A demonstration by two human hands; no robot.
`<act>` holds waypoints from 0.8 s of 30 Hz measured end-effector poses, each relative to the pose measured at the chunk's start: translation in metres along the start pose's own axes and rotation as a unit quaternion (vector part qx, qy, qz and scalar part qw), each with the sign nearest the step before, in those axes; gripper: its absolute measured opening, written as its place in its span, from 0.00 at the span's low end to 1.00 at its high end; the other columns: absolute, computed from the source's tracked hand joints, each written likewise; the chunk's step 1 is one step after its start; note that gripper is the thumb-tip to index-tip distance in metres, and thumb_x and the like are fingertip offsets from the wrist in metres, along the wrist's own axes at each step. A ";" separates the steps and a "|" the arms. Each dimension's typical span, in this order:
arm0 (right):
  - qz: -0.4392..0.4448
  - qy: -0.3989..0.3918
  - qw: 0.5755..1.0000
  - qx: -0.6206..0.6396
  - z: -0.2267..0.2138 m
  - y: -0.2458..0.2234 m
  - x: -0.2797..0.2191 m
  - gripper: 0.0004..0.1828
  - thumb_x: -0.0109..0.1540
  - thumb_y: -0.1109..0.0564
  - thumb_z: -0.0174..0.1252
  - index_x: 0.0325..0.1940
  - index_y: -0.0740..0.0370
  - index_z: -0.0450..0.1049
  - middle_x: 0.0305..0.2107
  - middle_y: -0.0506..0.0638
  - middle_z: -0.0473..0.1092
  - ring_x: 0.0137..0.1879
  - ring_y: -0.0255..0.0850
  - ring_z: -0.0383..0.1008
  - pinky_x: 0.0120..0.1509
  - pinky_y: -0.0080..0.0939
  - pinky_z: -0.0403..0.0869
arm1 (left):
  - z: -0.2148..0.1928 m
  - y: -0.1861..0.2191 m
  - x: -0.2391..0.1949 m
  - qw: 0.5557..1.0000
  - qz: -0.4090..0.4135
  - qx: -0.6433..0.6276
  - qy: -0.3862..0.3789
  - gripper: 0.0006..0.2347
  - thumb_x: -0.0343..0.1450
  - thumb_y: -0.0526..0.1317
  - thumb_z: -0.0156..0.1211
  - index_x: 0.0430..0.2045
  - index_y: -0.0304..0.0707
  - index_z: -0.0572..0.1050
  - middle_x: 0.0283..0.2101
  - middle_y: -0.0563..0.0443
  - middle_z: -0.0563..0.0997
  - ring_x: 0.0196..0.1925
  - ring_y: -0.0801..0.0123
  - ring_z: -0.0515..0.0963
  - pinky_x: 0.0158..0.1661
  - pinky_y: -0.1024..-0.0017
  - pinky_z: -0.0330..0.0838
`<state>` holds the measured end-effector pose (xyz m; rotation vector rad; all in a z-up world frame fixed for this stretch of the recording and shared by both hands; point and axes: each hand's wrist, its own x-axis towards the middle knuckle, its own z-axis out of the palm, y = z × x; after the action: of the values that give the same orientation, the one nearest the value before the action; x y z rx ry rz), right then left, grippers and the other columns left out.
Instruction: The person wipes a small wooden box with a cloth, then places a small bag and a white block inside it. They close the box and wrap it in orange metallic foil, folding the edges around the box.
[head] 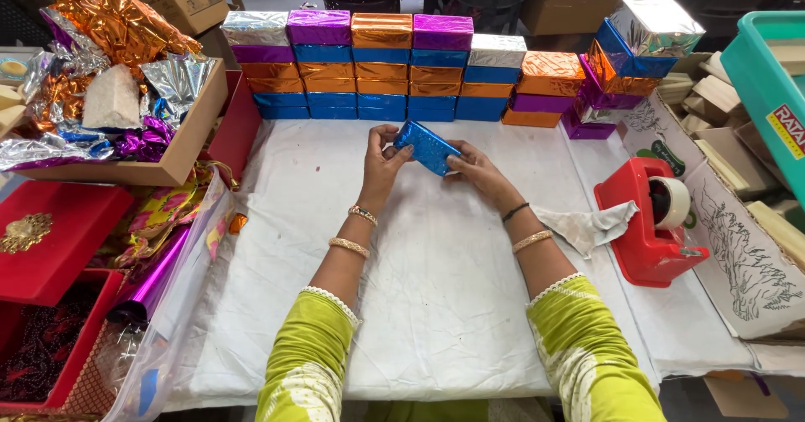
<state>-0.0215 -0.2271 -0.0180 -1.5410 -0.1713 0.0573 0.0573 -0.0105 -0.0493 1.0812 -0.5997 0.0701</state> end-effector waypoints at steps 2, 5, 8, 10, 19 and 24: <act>-0.006 0.005 1.000 -0.012 -0.004 0.001 0.002 0.31 0.62 0.48 0.64 0.66 0.57 0.66 0.54 0.53 0.70 0.55 0.40 0.74 0.57 0.40 0.78 | -0.002 0.000 -0.001 1.000 -0.018 0.008 -0.012 0.20 0.72 0.28 0.63 0.56 0.35 0.63 0.52 0.46 0.70 0.44 0.76 0.78 0.49 0.71 0.83; -0.047 0.034 0.996 -0.074 -0.001 -0.004 0.000 0.31 0.59 0.55 0.69 0.64 0.60 0.68 0.53 0.51 0.71 0.56 0.40 0.75 0.60 0.40 0.77 | -0.011 -0.013 -0.001 0.998 -0.023 0.040 -0.040 0.25 0.70 0.27 0.63 0.62 0.33 0.61 0.56 0.43 0.69 0.49 0.73 0.77 0.53 0.68 0.80; -0.168 0.084 0.965 -0.185 0.005 -0.007 -0.002 0.28 0.58 0.62 0.69 0.61 0.59 0.72 0.55 0.49 0.70 0.60 0.40 0.75 0.65 0.40 0.74 | -0.009 0.006 -0.003 0.995 -0.063 0.046 -0.062 0.31 0.67 0.28 0.64 0.66 0.36 0.58 0.59 0.47 0.67 0.51 0.74 0.76 0.53 0.69 0.78; -0.250 0.108 0.931 -0.243 0.009 -0.008 -0.003 0.26 0.57 0.65 0.68 0.60 0.58 0.75 0.56 0.48 0.69 0.62 0.41 0.74 0.66 0.41 0.73 | -0.006 0.016 -0.005 0.990 -0.118 0.030 -0.065 0.34 0.65 0.30 0.65 0.67 0.40 0.55 0.60 0.51 0.65 0.51 0.75 0.76 0.52 0.71 0.79; -0.251 0.143 0.910 -0.296 0.011 0.004 0.002 0.44 0.52 0.68 0.70 0.69 0.52 0.62 0.66 0.53 0.56 0.70 0.47 0.66 0.69 0.44 0.70 | -0.016 -0.005 -0.004 0.991 -0.088 0.074 -0.066 0.32 0.63 0.26 0.72 0.63 0.34 0.64 0.58 0.50 0.70 0.47 0.77 0.76 0.48 0.78 0.76; -0.030 0.033 0.996 -0.082 0.015 -0.017 -0.009 0.51 0.53 0.65 0.68 0.75 0.49 0.50 0.65 0.51 0.58 0.61 0.42 0.70 0.67 0.40 0.75 | -0.016 0.011 -0.006 0.991 -0.090 0.049 -0.091 0.29 0.65 0.24 0.69 0.61 0.35 0.66 0.55 0.53 0.73 0.48 0.79 0.76 0.49 0.79 0.76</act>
<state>-0.0341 -0.2145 -0.0012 -1.6980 -0.1731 -0.0553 0.0548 0.0094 -0.0487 1.2414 -0.6645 -0.1600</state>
